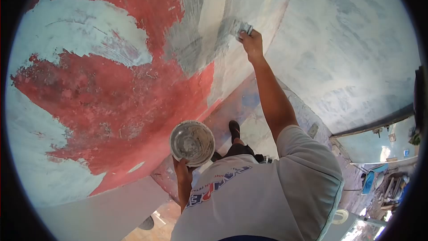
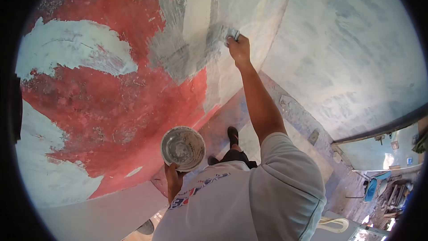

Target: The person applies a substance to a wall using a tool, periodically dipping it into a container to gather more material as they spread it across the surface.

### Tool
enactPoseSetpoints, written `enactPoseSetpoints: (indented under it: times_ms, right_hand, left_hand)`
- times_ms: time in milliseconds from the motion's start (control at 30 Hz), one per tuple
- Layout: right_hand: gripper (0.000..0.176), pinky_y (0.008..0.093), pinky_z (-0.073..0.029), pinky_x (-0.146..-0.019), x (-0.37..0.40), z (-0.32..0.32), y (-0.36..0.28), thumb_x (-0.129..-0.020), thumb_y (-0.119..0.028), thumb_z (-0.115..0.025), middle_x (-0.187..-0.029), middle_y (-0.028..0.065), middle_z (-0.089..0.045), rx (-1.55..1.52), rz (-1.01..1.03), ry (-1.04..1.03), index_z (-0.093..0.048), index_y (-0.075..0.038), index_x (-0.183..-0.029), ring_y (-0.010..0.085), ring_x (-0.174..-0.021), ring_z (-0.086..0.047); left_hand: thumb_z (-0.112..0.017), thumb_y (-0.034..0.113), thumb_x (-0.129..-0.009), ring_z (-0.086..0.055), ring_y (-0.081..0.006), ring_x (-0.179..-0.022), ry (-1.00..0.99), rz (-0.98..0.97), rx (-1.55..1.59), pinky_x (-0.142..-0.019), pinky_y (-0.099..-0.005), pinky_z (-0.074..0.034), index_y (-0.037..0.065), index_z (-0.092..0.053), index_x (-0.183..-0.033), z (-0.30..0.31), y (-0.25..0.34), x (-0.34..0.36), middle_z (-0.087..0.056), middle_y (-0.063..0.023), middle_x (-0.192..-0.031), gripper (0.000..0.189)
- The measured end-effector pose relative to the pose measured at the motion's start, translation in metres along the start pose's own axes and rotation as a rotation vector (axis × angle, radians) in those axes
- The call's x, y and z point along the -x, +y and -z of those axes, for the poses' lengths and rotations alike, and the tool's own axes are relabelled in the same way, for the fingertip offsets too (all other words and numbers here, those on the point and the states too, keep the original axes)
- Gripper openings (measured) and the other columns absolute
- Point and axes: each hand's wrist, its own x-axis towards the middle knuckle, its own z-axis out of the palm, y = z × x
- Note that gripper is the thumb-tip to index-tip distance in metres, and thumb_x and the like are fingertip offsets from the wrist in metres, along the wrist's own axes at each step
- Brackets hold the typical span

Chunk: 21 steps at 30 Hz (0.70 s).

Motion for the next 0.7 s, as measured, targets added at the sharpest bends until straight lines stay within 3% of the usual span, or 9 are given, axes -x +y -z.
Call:
enactPoseSetpoints:
  times_ms: [133, 167, 233, 333, 367, 533, 567, 633, 700]
  right_hand:
    - [0.021, 0.0417, -0.055, -0.064, -0.015, -0.023, -0.039, -0.088, -0.019, -0.065, -0.072, 0.0203, -0.07, 0.648, 0.315, 0.214, -0.07, 0.002, -0.089, 0.0317, -0.065, -0.07]
    - [0.021, 0.0484, -0.053, -0.062, -0.015, -0.038, -0.041, -0.084, -0.021, -0.066, -0.069, 0.0256, -0.065, 0.705, 0.41, 0.295, -0.07, -0.001, -0.086, 0.0426, -0.067, -0.068]
    - [0.018, 0.0512, -0.053, -0.062, 0.011, -0.075, -0.057, -0.084, -0.021, -0.066, -0.071, 0.0264, -0.065, 0.739, 0.399, 0.368, -0.069, -0.003, -0.083, 0.0446, -0.07, -0.068]
    - [0.054, 0.0529, -0.056, -0.061, 0.095, -0.146, -0.076, -0.082, -0.025, -0.066, -0.072, 0.0197, -0.069, 0.949, 0.348, 0.099, -0.062, -0.006, -0.132, 0.0407, -0.067, -0.069]
    - [0.057, 0.0515, -0.055, -0.06, 0.122, -0.168, -0.069, -0.081, -0.02, -0.067, -0.073, 0.019, -0.069, 0.968, 0.398, 0.097, -0.059, -0.006, -0.136, 0.0382, -0.066, -0.069]
    - [0.036, 0.0481, -0.051, -0.054, 0.189, -0.144, -0.094, -0.084, -0.009, -0.067, -0.068, 0.0203, -0.063, 0.311, 0.56, -0.29, -0.067, -0.004, -0.119, 0.0361, -0.059, -0.065]
    - [0.017, 0.045, -0.048, -0.052, 0.176, -0.13, -0.08, -0.085, -0.011, -0.068, -0.064, 0.0211, -0.06, 0.342, 0.351, -0.236, -0.069, -0.002, -0.099, 0.0361, -0.056, -0.063]
    - [0.022, 0.0455, -0.043, -0.05, 0.129, -0.097, -0.077, -0.087, -0.016, -0.07, -0.061, 0.0226, -0.057, 0.378, 0.322, -0.015, -0.06, 0.0, -0.076, 0.0372, -0.052, -0.058]
    - [0.027, 0.0481, -0.044, -0.054, 0.061, -0.059, -0.045, -0.088, -0.018, -0.07, -0.063, 0.0243, -0.058, 0.623, 0.547, 0.26, -0.059, 0.001, -0.072, 0.0432, -0.058, -0.059]
  left_hand:
    - [-0.045, -0.003, -0.073, -0.067, -0.0411, -0.107, 0.094, 0.04, -0.042, -0.072, -0.0567, -0.066, 0.017, -0.035, -0.15, 0.032, -0.019, -0.013, -0.053, -0.0195, -0.134, 0.08]
    - [-0.045, -0.002, -0.073, -0.067, -0.0412, -0.108, 0.087, 0.027, -0.026, -0.072, -0.057, -0.066, 0.017, -0.034, -0.15, 0.027, -0.014, -0.009, -0.052, -0.0193, -0.134, 0.081]
    - [-0.045, -0.002, -0.073, -0.067, -0.0414, -0.108, 0.08, 0.018, -0.008, -0.072, -0.0573, -0.066, 0.017, -0.034, -0.15, 0.025, -0.009, -0.002, -0.052, -0.0191, -0.134, 0.081]
    - [-0.046, -0.001, -0.073, -0.066, -0.0416, -0.11, 0.134, 0.005, -0.001, -0.071, -0.0576, -0.066, 0.017, -0.034, -0.15, 0.028, -0.01, -0.004, -0.051, -0.0188, -0.135, 0.08]
    - [-0.046, -0.001, -0.072, -0.066, -0.0417, -0.11, 0.136, 0.008, -0.009, -0.072, -0.0576, -0.066, 0.017, -0.034, -0.15, 0.03, -0.01, -0.008, -0.051, -0.0187, -0.135, 0.08]
    - [-0.047, 0.0, -0.071, -0.065, -0.0421, -0.111, 0.12, 0.026, -0.035, -0.072, -0.0578, -0.066, 0.017, -0.035, -0.149, 0.016, 0.0, -0.014, -0.05, -0.0186, -0.135, 0.08]
    - [-0.047, 0.001, -0.071, -0.065, -0.0423, -0.111, 0.099, 0.024, -0.024, -0.072, -0.0579, -0.066, 0.017, -0.036, -0.148, 0.011, 0.005, -0.013, -0.05, -0.0188, -0.135, 0.08]
    - [-0.047, 0.001, -0.071, -0.065, -0.0425, -0.11, 0.094, 0.002, -0.003, -0.071, -0.0581, -0.066, 0.017, -0.036, -0.148, 0.013, 0.0, -0.013, -0.05, -0.0189, -0.135, 0.08]
    - [-0.047, 0.001, -0.071, -0.065, -0.0427, -0.109, 0.09, -0.018, 0.023, -0.071, -0.0582, -0.066, 0.016, -0.036, -0.148, 0.013, -0.002, -0.014, -0.05, -0.0191, -0.134, 0.08]
